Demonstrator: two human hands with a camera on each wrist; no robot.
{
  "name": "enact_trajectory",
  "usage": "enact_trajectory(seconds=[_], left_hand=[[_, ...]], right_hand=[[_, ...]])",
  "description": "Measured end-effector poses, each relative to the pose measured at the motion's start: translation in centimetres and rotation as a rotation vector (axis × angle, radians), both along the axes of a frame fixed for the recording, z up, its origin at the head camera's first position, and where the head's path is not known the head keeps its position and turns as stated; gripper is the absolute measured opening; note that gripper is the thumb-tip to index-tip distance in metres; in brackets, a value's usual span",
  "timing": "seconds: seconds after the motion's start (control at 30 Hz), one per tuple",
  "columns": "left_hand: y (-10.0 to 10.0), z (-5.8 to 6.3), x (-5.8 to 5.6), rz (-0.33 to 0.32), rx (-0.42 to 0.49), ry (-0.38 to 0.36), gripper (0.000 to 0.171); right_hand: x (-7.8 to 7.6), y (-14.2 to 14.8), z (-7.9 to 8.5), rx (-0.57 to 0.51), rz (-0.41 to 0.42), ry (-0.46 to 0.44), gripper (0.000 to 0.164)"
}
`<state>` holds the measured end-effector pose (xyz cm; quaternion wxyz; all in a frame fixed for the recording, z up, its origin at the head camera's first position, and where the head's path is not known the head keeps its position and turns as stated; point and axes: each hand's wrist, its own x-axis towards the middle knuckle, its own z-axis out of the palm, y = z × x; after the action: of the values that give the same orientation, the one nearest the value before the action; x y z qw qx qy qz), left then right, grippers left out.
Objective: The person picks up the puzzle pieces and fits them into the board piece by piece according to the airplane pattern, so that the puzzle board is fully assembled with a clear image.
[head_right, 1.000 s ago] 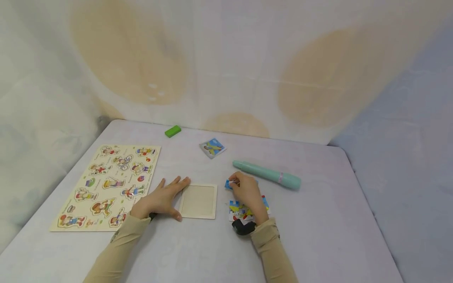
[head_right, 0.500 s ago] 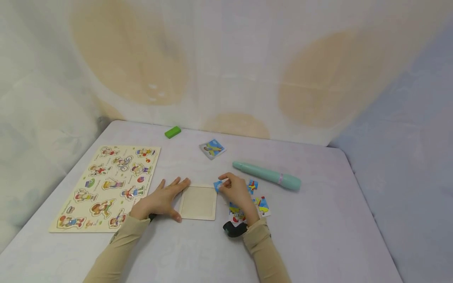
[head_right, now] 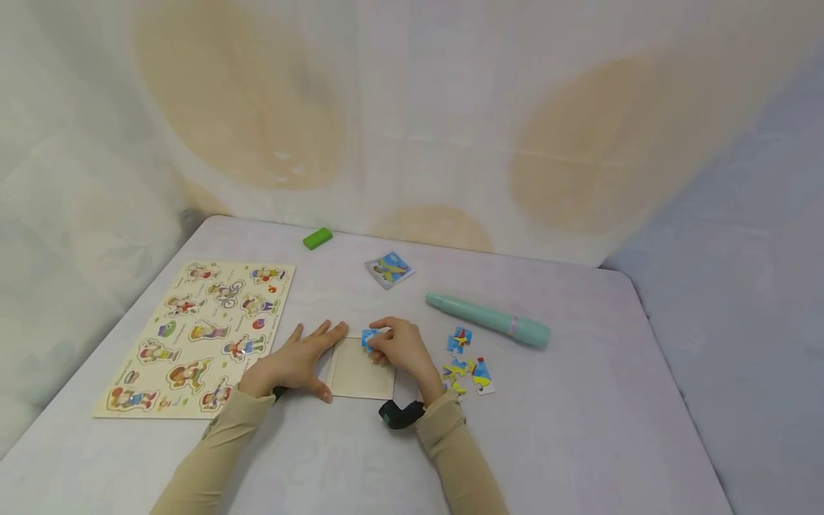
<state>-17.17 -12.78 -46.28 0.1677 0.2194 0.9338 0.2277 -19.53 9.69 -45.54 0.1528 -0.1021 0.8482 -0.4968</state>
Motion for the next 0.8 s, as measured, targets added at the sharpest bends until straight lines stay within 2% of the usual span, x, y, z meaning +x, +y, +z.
enact_trajectory(seconds=[0.3, 0.43, 0.8], left_hand=[[-0.1, 0.0, 0.0, -0.011, 0.014, -0.002, 0.121], [-0.2, -0.1, -0.1, -0.007, 0.012, -0.004, 0.121], [-0.3, -0.3, -0.3, -0.014, -0.002, -0.003, 0.122]], right_hand=[[0.3, -2.6, -0.7, -0.002, 0.038, -0.029, 0.032], [0.4, -3.4, -0.8, 0.007, 0.022, -0.034, 0.029], [0.7, -4.1, -1.4, 0.175, -0.009, 0.103, 0.029]])
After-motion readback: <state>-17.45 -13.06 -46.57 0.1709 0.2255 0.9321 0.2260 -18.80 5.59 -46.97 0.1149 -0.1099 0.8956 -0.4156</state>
